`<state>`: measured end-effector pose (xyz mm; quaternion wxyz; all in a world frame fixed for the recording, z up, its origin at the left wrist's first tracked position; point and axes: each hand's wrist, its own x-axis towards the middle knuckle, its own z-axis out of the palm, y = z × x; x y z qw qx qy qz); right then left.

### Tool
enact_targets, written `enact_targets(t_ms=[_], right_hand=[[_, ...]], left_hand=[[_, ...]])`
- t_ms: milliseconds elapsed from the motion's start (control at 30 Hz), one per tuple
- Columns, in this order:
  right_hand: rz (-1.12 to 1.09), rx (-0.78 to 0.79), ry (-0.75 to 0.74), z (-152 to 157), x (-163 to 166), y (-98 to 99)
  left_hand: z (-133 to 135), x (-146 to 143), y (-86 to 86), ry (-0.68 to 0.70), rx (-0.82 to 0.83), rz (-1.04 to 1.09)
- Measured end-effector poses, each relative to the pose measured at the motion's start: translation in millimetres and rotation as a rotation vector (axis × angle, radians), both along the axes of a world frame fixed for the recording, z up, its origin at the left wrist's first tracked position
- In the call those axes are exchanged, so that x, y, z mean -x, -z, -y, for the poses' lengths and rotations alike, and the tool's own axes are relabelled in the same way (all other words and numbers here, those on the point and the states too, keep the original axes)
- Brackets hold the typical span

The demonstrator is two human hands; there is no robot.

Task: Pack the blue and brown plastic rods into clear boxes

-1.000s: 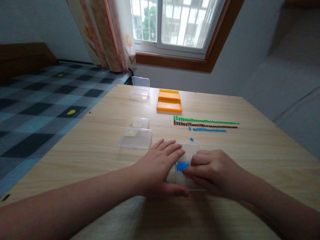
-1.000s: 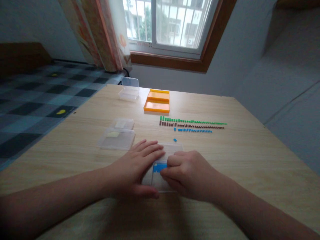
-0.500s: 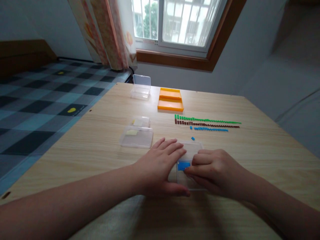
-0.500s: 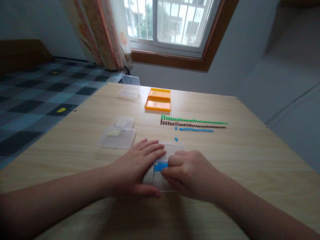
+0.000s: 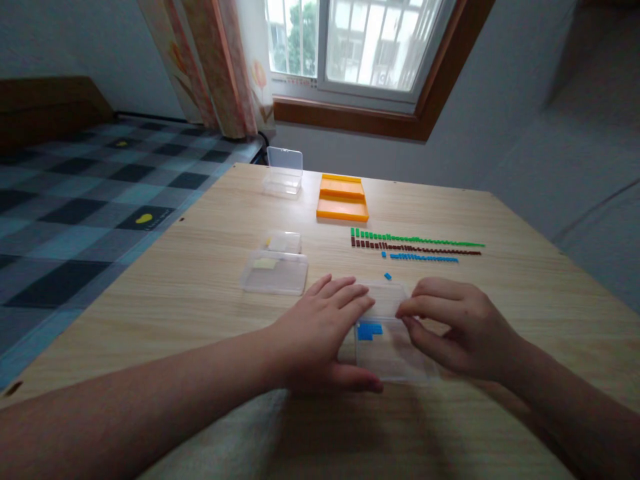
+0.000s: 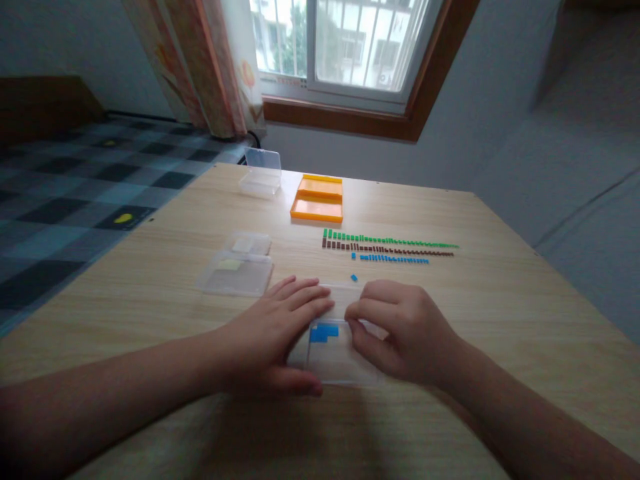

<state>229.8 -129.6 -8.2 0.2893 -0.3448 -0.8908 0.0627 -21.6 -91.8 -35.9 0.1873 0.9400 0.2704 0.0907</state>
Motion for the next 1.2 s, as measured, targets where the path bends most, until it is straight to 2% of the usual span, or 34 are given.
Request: enact_targets(t_ms=[200,433,600,767,1200], right_hand=[[-0.071,-0.078,0.269,-21,-20,3.2],[0.013,0.108,0.415,-39,-27,18.2],[0.019,0.176,0.416,-41,-22,26.0],[0.015,0.225,0.347,-44,-20,30.3],[-0.002,0.173,0.377,-53,-30,33.3]], left_hand=[[0,0,-4.2,-0.005,0.015,-0.031],[0,2,-3.8,-0.009,0.017,-0.049],[-2,3,-2.2,-0.003,0.024,-0.012],[-2,4,-2.4,-0.001,0.029,-0.013],[-3,5,-4.8,-0.003,0.044,-0.024]])
